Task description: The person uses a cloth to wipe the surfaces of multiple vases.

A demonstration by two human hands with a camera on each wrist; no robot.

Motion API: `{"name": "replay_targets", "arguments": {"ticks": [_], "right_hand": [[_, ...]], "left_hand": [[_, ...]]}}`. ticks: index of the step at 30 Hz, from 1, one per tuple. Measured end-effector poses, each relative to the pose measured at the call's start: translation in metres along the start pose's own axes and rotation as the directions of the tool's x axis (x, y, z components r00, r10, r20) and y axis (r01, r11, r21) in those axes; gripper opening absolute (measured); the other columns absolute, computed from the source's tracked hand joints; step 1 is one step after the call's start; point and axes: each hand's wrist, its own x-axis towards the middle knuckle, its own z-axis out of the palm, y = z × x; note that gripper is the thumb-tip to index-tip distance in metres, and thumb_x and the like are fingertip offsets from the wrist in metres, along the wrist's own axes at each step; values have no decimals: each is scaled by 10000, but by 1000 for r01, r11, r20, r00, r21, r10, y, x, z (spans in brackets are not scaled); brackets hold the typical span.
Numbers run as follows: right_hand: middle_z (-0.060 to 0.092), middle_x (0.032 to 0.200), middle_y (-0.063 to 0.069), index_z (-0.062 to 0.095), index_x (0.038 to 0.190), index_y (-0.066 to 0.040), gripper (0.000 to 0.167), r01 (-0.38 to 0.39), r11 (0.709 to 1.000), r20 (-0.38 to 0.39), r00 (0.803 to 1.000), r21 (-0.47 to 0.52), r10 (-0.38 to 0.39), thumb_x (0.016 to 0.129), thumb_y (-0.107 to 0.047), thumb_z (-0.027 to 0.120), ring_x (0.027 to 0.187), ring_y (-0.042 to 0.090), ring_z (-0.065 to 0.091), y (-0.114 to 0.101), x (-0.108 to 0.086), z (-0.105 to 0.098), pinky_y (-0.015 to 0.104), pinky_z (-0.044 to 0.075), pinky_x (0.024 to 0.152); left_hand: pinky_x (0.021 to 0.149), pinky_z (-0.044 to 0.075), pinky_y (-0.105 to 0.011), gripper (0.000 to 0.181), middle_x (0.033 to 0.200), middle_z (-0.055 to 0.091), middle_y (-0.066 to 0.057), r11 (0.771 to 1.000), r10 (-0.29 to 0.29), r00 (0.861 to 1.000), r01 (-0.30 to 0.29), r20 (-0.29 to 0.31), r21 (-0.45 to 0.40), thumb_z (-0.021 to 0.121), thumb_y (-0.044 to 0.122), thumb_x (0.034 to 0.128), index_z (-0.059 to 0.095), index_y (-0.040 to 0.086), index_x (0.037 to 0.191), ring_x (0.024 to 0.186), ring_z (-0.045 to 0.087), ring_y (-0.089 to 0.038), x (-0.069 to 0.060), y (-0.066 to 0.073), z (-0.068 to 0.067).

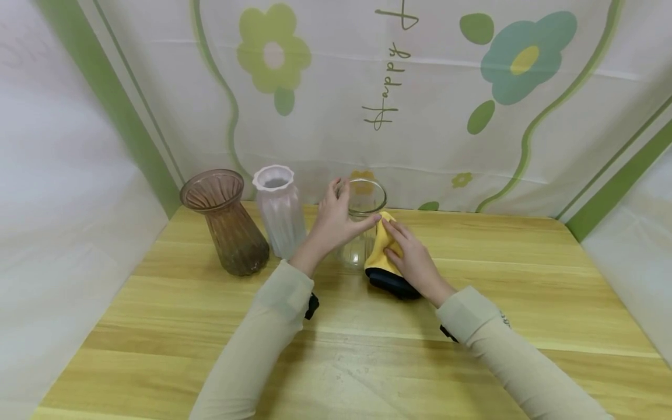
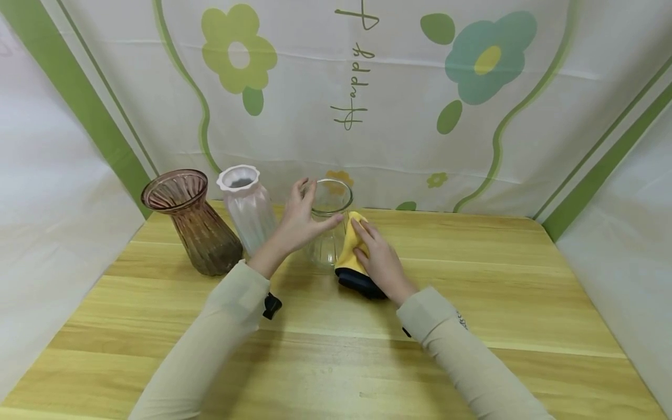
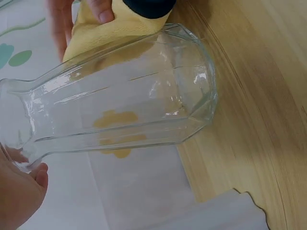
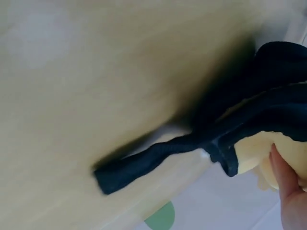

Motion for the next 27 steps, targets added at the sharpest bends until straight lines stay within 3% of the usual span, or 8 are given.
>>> {"name": "replay_targets", "arguments": {"ticks": [10, 19, 27], "right_hand": [[465, 1416, 224, 414, 1444, -73, 650, -21, 999, 55, 998, -37, 23, 856, -46, 689, 1133, 434, 576, 3, -5, 3, 492, 521, 904], [469, 1423, 209, 431, 1429, -56, 653, 38, 999, -37, 999, 2, -38, 838, -33, 705, 1148, 417, 576, -4, 3, -7, 487, 533, 873], [429, 1458, 208, 421, 1430, -34, 633, 34, 999, -25, 999, 23, -33, 855, -34, 686, 1216, 412, 533, -12, 11, -18, 480, 497, 958]], "left_hand": [[1100, 334, -574, 982, 1559, 185, -173, 1000, 5, 999, -5, -44, 1, 650, 551, 836, 176, 38, 1526, 1385, 299, -437, 1, 1, -1], [1107, 292, -606, 957, 1585, 139, -150, 998, 4, 999, -2, 35, -64, 674, 428, 838, 124, 82, 1542, 1420, 236, -428, 3, 0, -6], [1120, 302, -566, 980, 1588, 72, -142, 996, 12, 998, -7, 68, -86, 646, 444, 840, 72, 72, 1542, 1433, 218, -405, 4, -3, -4]]}}
